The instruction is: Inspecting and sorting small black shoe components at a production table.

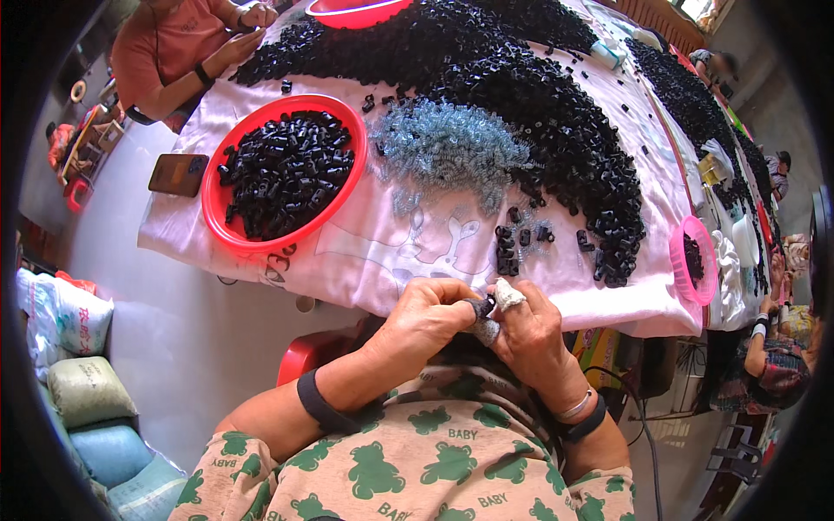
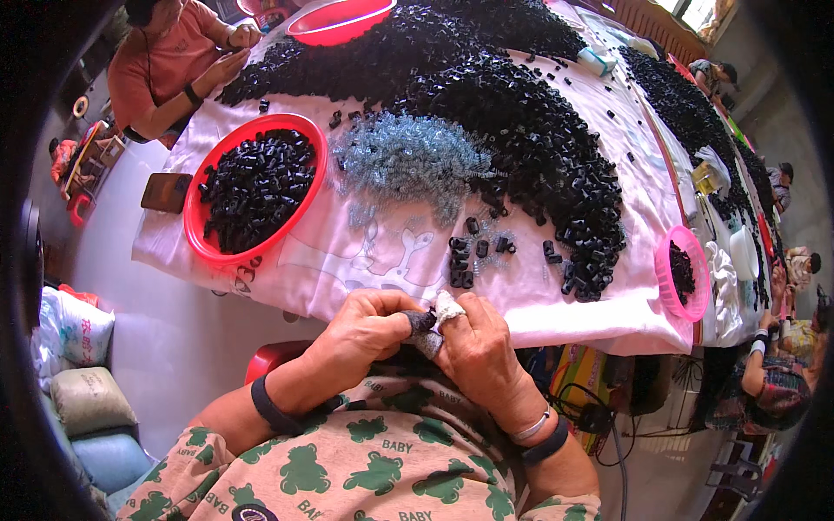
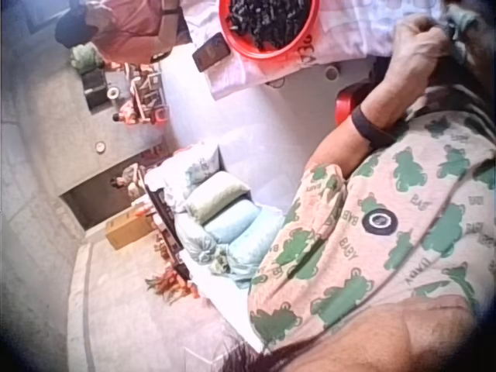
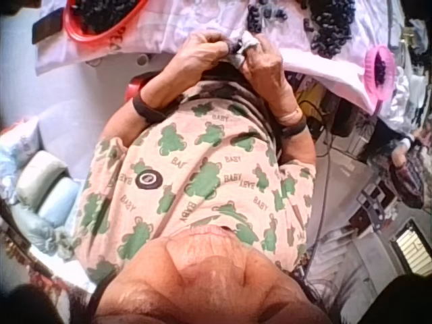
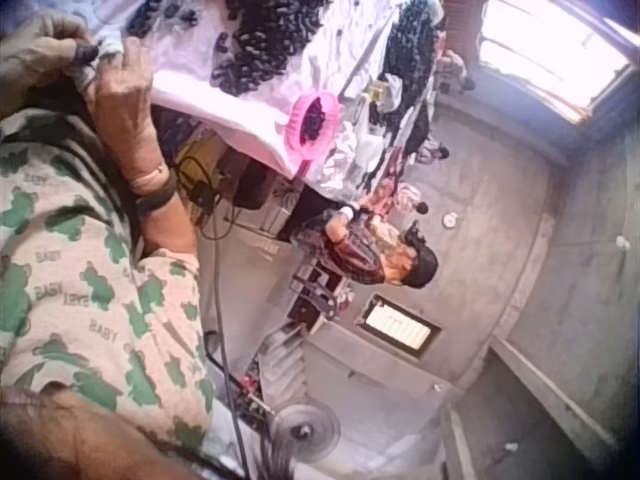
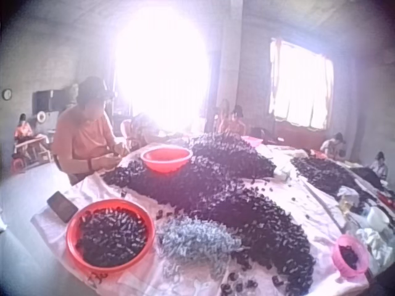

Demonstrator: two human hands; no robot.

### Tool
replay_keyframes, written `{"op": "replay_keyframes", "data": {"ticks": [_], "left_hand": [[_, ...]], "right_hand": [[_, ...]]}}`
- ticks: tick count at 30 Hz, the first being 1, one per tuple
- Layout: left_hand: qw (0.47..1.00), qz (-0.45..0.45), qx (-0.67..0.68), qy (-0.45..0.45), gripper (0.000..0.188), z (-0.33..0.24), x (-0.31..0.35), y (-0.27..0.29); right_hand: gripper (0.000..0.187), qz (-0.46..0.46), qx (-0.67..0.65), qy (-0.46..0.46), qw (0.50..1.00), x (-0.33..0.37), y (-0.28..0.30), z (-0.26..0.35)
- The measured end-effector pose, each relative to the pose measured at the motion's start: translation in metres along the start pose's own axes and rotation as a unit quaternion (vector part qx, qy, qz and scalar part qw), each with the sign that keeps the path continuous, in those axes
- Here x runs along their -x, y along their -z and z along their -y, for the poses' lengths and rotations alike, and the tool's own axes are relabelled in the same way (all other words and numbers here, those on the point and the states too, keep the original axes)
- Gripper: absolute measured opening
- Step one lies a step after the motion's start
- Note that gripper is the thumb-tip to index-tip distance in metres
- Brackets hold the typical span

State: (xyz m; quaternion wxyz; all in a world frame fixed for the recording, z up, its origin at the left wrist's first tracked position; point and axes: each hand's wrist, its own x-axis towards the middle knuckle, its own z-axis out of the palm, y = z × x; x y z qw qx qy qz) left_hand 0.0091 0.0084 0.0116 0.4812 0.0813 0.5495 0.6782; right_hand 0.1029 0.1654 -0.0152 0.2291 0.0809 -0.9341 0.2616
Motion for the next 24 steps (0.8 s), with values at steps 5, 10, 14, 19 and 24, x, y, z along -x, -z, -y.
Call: {"op": "replay_keyframes", "data": {"ticks": [5,10,14,19,24], "left_hand": [[0.984,0.049,0.167,0.048,0.014,0.011,-0.003,0.013],[0.97,0.06,0.229,0.051,0.012,0.009,-0.002,0.011],[0.974,0.055,0.214,0.056,0.011,0.009,-0.002,0.01],[0.981,0.05,0.181,0.043,0.012,0.013,-0.004,0.01],[0.999,0.009,0.046,-0.016,0.013,0.002,0.001,-0.002]], "right_hand": [[0.039,-0.037,-0.017,0.001,0.999,-0.001,0.001,0.002],[0.042,-0.051,0.003,0.014,0.999,-0.001,-0.001,0.002],[0.04,-0.048,0.011,0.014,0.999,-0.001,0.001,0.003],[0.037,-0.014,-0.001,-0.003,1.0,-0.002,0.002,0.0],[0.033,-0.002,0.009,0.001,1.0,-0.001,0.006,-0.001]]}}
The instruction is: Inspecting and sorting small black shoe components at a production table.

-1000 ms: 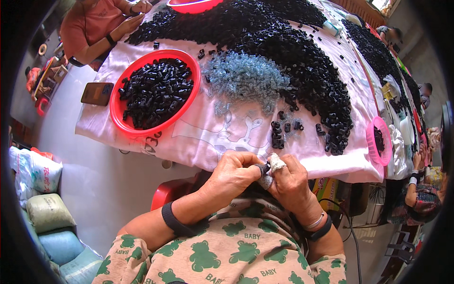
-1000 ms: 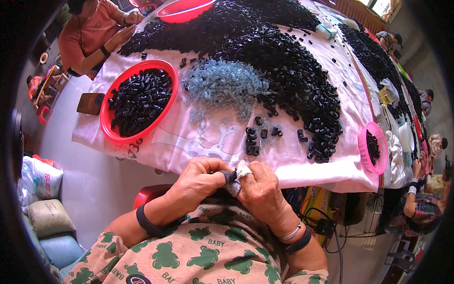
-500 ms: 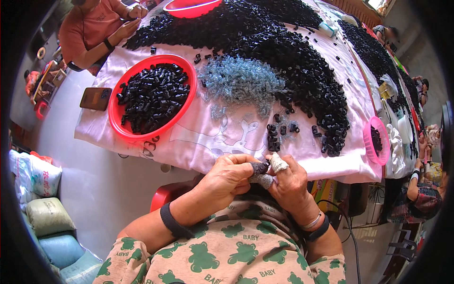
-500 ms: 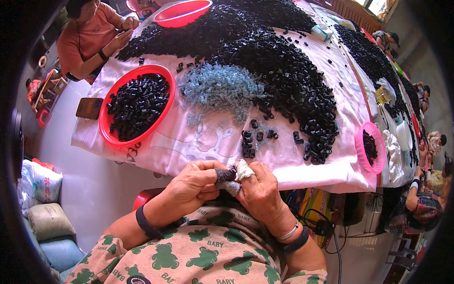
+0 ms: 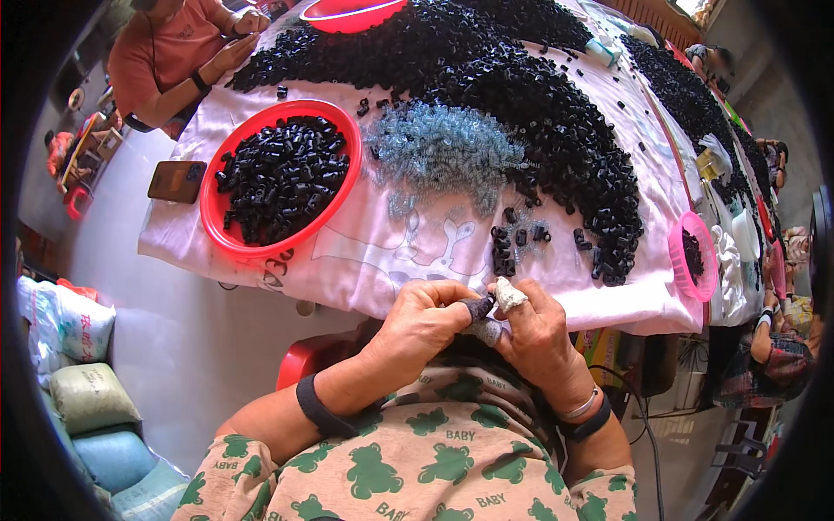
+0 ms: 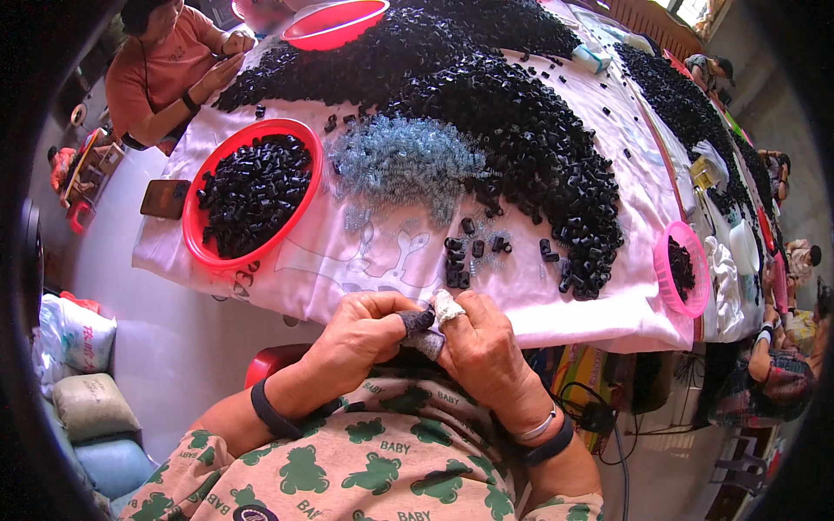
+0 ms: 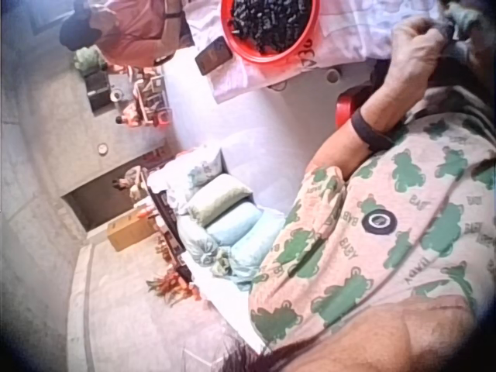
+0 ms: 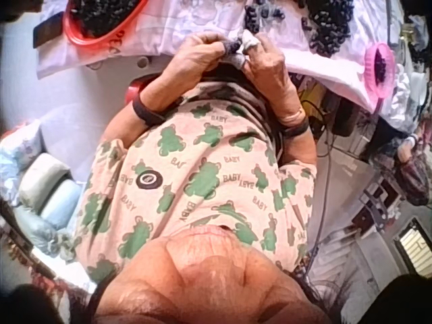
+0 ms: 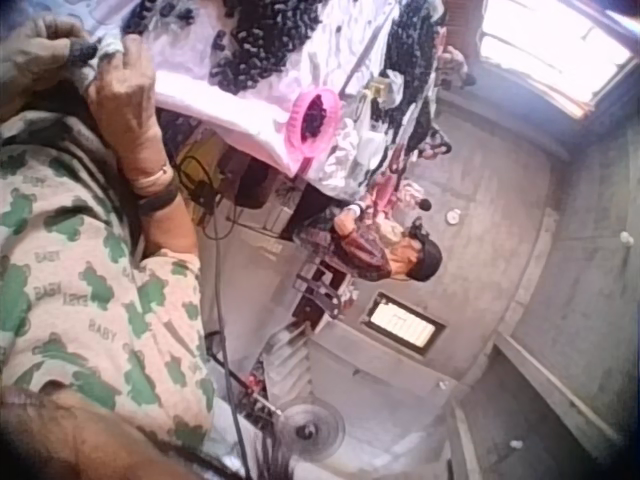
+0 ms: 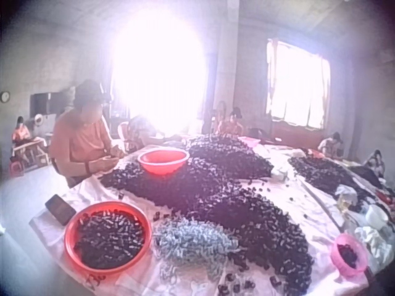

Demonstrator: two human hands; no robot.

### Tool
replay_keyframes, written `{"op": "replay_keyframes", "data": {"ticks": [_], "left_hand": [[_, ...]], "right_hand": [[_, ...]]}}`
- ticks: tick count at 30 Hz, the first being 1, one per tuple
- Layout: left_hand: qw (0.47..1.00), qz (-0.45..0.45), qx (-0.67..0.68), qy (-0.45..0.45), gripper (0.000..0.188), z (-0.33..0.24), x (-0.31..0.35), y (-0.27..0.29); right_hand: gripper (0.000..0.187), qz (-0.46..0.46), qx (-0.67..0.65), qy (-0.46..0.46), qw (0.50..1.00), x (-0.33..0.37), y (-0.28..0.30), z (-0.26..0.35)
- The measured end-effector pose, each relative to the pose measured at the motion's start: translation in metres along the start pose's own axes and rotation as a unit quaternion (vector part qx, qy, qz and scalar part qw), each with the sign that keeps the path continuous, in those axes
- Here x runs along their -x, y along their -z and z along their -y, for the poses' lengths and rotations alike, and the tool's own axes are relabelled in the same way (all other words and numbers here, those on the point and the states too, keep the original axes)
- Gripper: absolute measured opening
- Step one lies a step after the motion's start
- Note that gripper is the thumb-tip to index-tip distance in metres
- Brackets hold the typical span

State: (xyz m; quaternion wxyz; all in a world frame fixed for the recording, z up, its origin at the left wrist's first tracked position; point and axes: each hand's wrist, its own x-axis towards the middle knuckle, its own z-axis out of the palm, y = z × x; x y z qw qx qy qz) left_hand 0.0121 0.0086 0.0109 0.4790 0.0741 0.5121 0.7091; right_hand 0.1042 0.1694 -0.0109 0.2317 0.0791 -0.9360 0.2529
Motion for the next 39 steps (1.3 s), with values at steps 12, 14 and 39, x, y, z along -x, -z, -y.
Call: {"op": "replay_keyframes", "data": {"ticks": [12,14,39], "left_hand": [[0.986,-0.028,-0.155,-0.054,0.016,0.012,-0.004,0.002],[0.988,-0.03,-0.142,-0.056,0.017,0.01,-0.003,-0.002],[0.993,0.047,-0.107,-0.012,0.021,-0.005,0.003,0.0]], "right_hand": [[0.022,0.003,-0.004,0.014,1.0,-0.006,0.0,0.007],[0.022,-0.005,-0.002,0.019,1.0,-0.005,-0.001,0.006],[0.027,-0.014,0.016,0.017,1.0,-0.006,0.006,0.007]]}}
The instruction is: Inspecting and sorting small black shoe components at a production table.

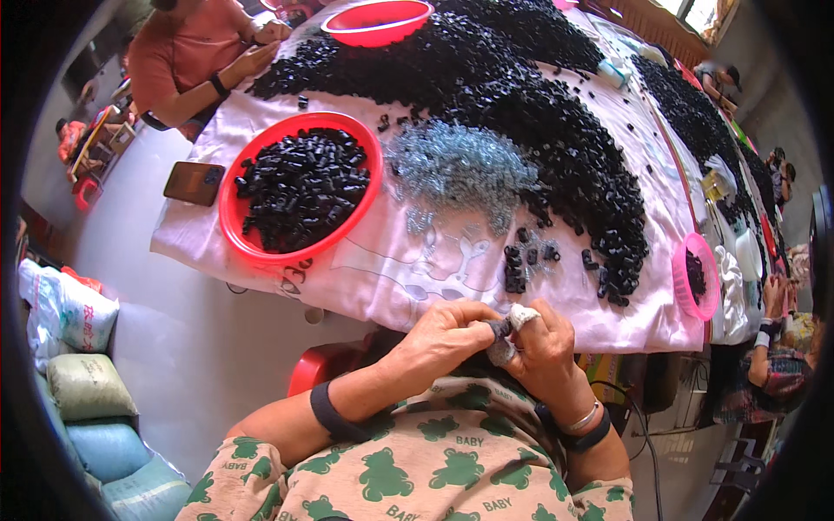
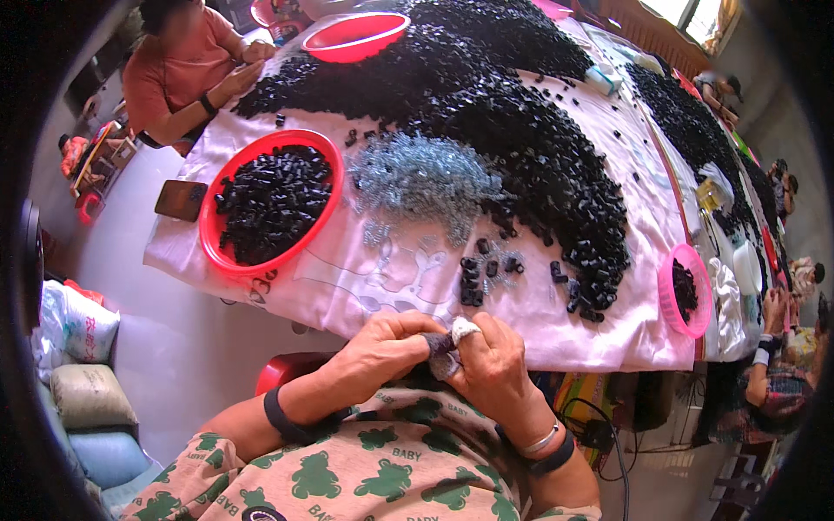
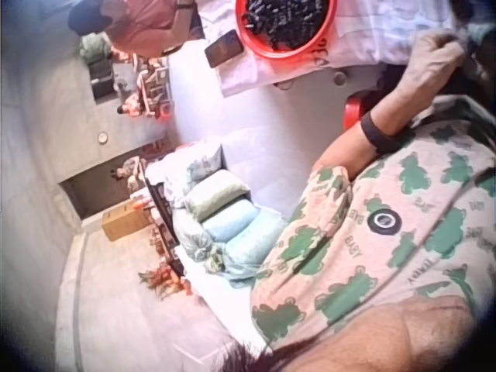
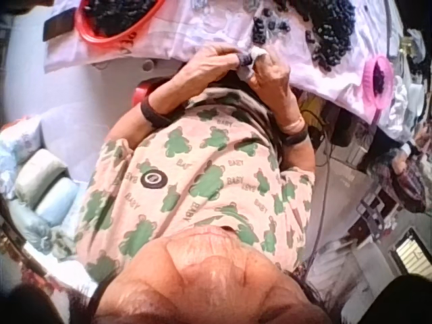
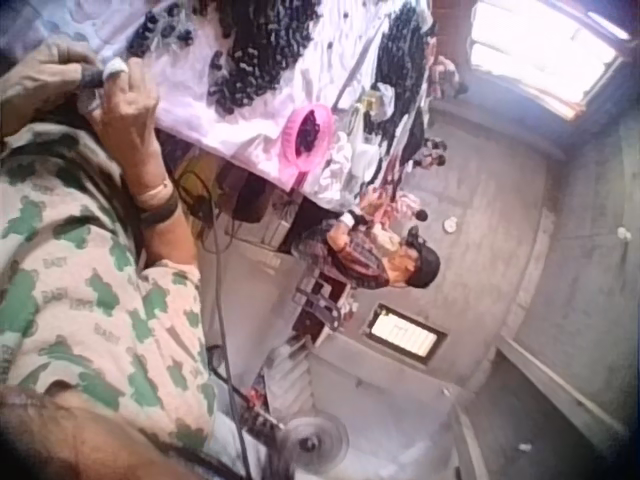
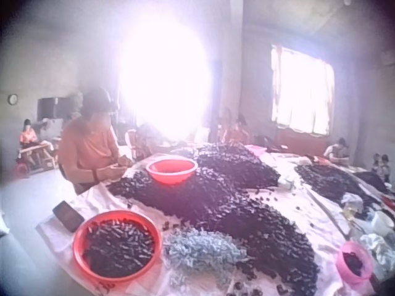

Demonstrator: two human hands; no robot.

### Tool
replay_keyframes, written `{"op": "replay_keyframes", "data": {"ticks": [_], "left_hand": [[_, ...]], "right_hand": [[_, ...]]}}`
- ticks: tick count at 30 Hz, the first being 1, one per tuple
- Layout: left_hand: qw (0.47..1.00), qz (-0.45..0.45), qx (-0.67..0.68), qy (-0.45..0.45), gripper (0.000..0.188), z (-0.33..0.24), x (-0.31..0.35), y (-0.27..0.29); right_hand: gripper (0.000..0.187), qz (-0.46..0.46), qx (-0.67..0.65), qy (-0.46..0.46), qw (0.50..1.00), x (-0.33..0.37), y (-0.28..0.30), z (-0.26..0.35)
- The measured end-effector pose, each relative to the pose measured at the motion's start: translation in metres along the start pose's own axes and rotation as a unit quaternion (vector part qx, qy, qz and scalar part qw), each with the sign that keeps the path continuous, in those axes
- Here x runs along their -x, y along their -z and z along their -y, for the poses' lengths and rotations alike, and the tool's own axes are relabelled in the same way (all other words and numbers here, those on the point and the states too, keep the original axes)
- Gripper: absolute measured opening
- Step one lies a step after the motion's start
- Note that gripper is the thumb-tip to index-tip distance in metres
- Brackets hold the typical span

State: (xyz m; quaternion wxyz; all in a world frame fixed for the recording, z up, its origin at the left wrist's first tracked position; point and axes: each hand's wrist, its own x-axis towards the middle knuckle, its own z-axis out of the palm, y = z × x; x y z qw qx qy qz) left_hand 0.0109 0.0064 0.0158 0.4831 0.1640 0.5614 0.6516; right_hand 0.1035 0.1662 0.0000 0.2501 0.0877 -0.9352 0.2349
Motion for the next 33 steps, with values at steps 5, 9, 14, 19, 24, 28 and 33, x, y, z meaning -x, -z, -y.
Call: {"op": "replay_keyframes", "data": {"ticks": [5,9,14,19,24,28,33], "left_hand": [[1.0,0.005,0.017,0.005,0.02,0.002,-0.003,0.01],[0.992,-0.087,0.095,0.01,0.015,-0.005,-0.004,0.024],[0.925,-0.236,0.185,-0.232,0.018,-0.04,-0.004,0.09],[0.919,-0.28,0.226,-0.16,0.022,-0.033,-0.012,0.089],[0.989,-0.1,0.079,-0.071,0.019,-0.002,-0.009,0.023],[0.997,0.025,-0.072,-0.021,0.022,0.013,-0.014,0.012],[0.996,0.031,-0.081,0.015,0.021,0.015,-0.02,0.014]], "right_hand": [[0.038,0.0,-0.036,0.01,0.999,0.0,-0.002,-0.005],[0.031,-0.026,-0.061,-0.081,0.994,-0.002,0.0,-0.003],[0.023,-0.068,-0.022,-0.09,0.993,0.002,0.001,-0.018],[0.019,-0.036,0.008,-0.069,0.997,0.003,0.0,-0.021],[0.013,0.093,0.04,-0.09,0.991,0.004,0.005,-0.014],[0.013,0.131,-0.013,-0.152,0.98,0.002,0.024,-0.015],[0.017,-0.036,-0.062,-0.251,0.965,0.0,0.031,-0.038]]}}
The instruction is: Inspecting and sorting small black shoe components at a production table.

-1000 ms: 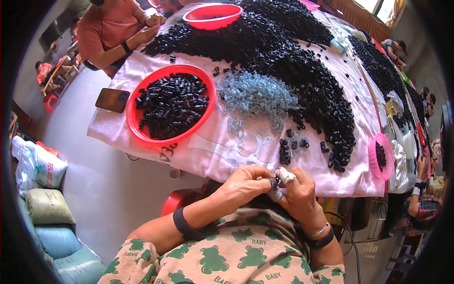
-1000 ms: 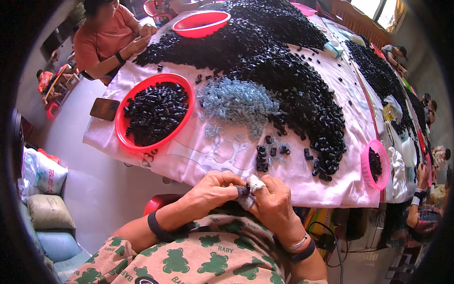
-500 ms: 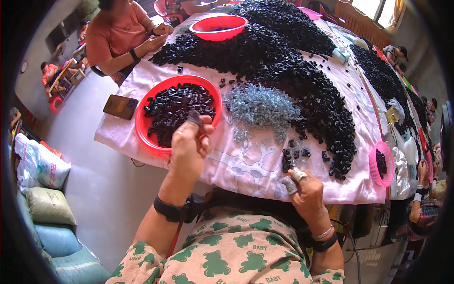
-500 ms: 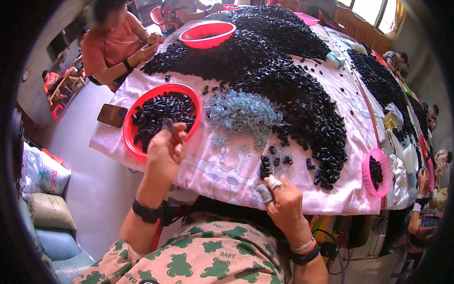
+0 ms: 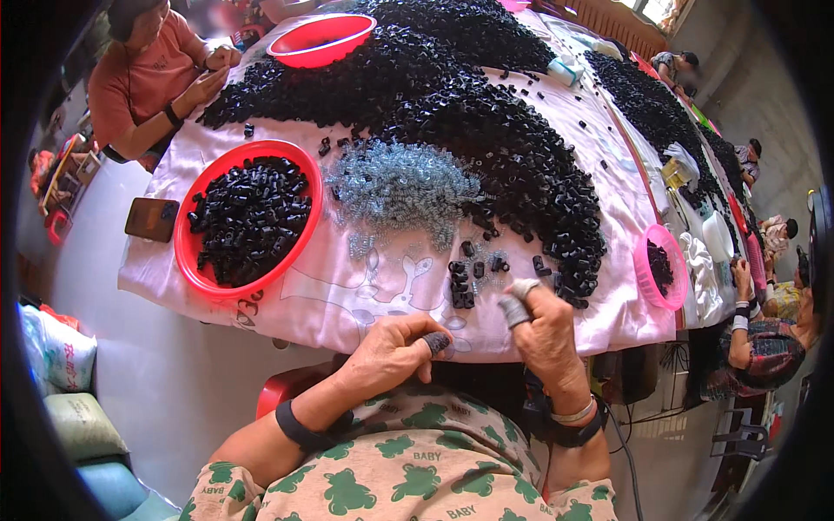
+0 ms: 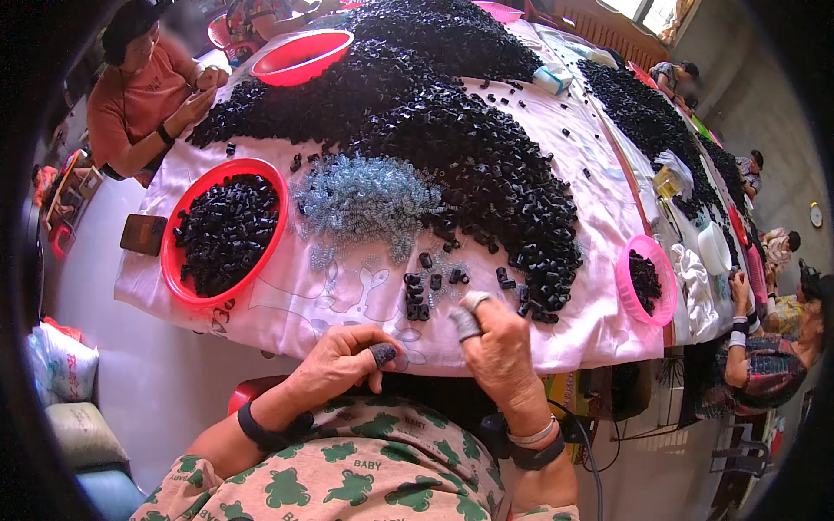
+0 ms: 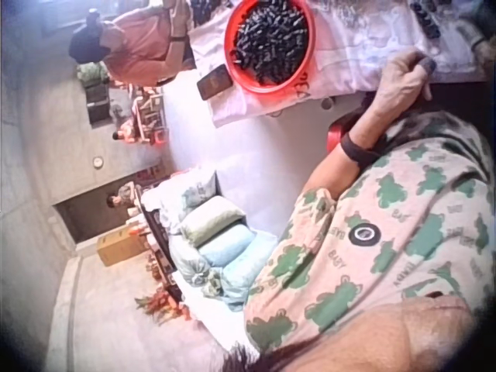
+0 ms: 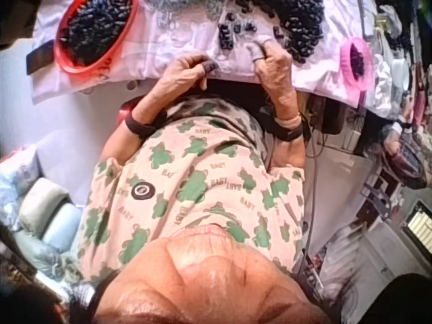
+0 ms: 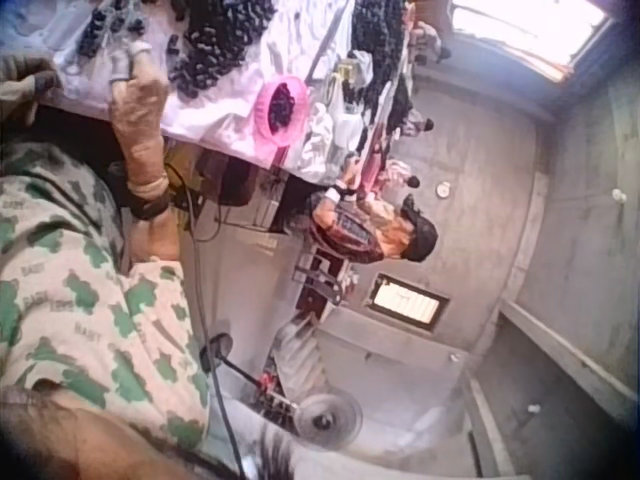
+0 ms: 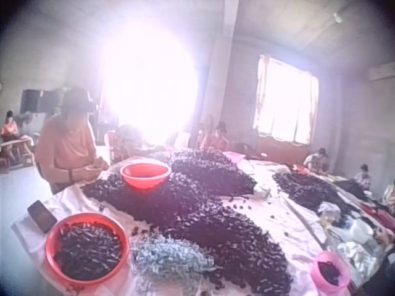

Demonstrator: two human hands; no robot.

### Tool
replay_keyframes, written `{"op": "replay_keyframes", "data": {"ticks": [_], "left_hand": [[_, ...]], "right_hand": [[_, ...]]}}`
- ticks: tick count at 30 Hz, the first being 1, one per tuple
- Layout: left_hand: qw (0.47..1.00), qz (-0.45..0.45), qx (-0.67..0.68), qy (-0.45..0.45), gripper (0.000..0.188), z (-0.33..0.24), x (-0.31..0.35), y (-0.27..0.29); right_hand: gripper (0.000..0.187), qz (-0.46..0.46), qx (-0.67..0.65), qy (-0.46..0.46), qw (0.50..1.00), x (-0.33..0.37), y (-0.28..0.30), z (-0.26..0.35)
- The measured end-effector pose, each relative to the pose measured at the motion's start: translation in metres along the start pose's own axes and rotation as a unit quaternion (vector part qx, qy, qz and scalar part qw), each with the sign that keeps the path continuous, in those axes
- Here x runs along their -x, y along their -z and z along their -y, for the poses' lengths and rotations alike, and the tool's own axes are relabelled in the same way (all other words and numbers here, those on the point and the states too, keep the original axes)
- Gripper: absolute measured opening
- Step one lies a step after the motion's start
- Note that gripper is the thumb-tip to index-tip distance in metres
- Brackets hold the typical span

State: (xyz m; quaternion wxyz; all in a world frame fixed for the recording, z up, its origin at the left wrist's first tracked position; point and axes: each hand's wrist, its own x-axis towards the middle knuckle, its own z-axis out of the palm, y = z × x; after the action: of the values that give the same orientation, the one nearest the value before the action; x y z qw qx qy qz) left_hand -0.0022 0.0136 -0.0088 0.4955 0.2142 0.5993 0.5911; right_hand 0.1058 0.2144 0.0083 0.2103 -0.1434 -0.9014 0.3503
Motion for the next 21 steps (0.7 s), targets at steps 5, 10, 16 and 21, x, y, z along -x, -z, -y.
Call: {"op": "replay_keyframes", "data": {"ticks": [5,10,16,21], "left_hand": [[0.999,0.004,-0.032,0.006,0.018,0.005,-0.004,0.002],[0.999,0.017,-0.045,0.003,0.017,0.0,-0.004,0.003],[0.999,0.029,-0.033,-0.003,0.017,0.002,-0.002,0.006],[1.0,0.021,0.019,0.0,0.018,0.001,0.001,0.007]], "right_hand": [[0.037,-0.049,0.098,0.048,0.993,-0.012,-0.006,-0.014],[0.045,0.013,0.193,0.075,0.978,-0.019,-0.017,-0.014],[0.034,-0.027,0.124,0.064,0.99,-0.015,-0.007,-0.027],[0.025,-0.014,-0.168,-0.121,0.978,-0.003,0.003,-0.016]]}}
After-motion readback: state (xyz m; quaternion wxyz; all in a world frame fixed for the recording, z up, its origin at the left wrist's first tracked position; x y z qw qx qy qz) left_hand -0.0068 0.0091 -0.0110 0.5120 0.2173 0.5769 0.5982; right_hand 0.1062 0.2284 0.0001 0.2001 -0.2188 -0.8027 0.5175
